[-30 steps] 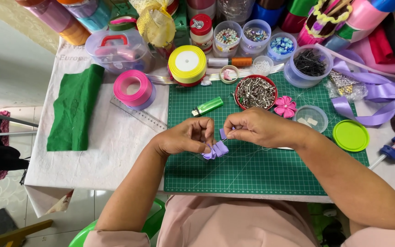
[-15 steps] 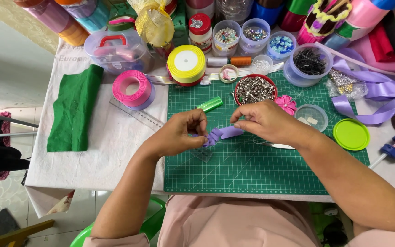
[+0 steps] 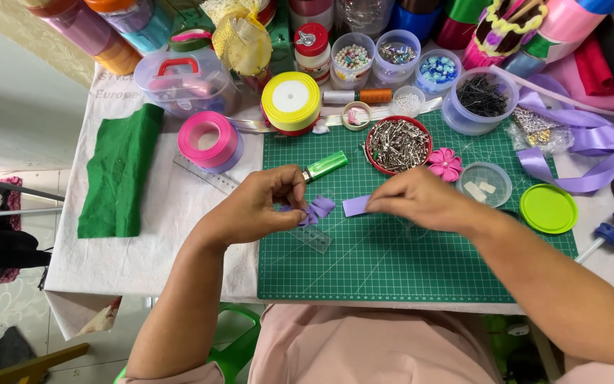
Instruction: Folding, singeing, and pinning purple ribbon segments to assemble a decorative component on a cutting mat.
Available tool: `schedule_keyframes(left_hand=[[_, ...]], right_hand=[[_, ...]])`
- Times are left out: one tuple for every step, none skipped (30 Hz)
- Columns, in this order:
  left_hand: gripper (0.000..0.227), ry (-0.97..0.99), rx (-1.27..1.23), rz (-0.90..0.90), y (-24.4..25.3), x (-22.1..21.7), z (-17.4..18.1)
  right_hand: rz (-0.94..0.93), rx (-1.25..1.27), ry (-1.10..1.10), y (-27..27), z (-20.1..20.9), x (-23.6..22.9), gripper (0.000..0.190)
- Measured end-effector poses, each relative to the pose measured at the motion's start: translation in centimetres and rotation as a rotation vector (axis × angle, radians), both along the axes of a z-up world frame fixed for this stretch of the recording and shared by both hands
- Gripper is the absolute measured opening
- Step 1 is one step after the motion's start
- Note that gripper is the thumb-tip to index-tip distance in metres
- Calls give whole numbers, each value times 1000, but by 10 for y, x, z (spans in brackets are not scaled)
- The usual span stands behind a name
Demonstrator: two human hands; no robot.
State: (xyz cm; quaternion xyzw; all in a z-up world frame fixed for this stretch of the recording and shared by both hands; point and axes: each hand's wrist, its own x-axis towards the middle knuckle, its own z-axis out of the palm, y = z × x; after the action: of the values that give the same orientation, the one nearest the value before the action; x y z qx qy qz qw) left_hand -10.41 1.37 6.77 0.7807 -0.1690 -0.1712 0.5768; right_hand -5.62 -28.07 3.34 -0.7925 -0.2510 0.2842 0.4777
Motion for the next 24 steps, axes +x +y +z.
schedule_keyframes(left_hand=[[15,-3,17,15,2,-1,0],[15,-5,34,31,3,-2,-1],[15,-5,33,31,1,-4,0],[14,-10,58,33,-1,-5,0],[13,-14,83,35,-3,-6,0],[13,-15,82,36,-6,-7,-1],[12,-33,123,40,-10,-8,-2],[12,-50,165,43,-13,-9,-3],[12,-51,166,43,-19,-11,-5],[13,-85,270,55,-25,-14,-7],[14,-120,375,67,-31,-17,-9],[14,-120,376,67,-39,-21,-13],[16,-136,433,95,-48,-25,-17],[17,-149,491,125,-56,-30,-22],[17,-146,493,126,-65,-34,-28],[18,-153,484,109,-76,-38,-34],[19,-160,475,93,-86,-41,-39],[19,-163,474,90,-94,-42,-39],[19,-142,427,114,-102,-44,-38],[19,-119,380,139,-109,-46,-38],[19,-119,379,136,-112,-47,-35],[18,-108,306,180,-115,-49,-31],[17,-97,232,223,-117,-50,-28],[17,-94,233,223,-116,-52,-28]], right_hand=[[-60,7,17,-8,3,3,16],[-120,13,34,-15,6,5,17],[-120,11,34,-19,8,7,17],[-158,17,17,-24,11,8,17],[-195,22,0,-28,13,9,17],[-194,22,-1,-32,12,11,17],[-218,15,-22,-36,11,13,16],[-243,9,-43,-40,9,15,16],[-243,10,-43,-39,12,16,16],[-260,-17,-78,-39,13,16,15],[-277,-45,-113,-39,14,16,14],[-277,-43,-112,-39,13,19,14],[-279,-75,-165,-39,11,22,13],[-279,-105,-215,-38,9,24,12],[-277,-103,-212,-37,8,25,12],[-276,-119,-255,-37,9,27,11],[-276,-135,-297,-37,9,28,11],[-279,-136,-298,-38,7,29,11],[-275,-173,-328,-39,5,30,10],[-270,-211,-356,-40,3,31,10],[-272,-213,-355,-39,5,31,10],[-278,-203,-348,-38,6,31,10],[-284,-194,-340,-36,8,32,10],[-283,-194,-337,-38,7,33,10]])
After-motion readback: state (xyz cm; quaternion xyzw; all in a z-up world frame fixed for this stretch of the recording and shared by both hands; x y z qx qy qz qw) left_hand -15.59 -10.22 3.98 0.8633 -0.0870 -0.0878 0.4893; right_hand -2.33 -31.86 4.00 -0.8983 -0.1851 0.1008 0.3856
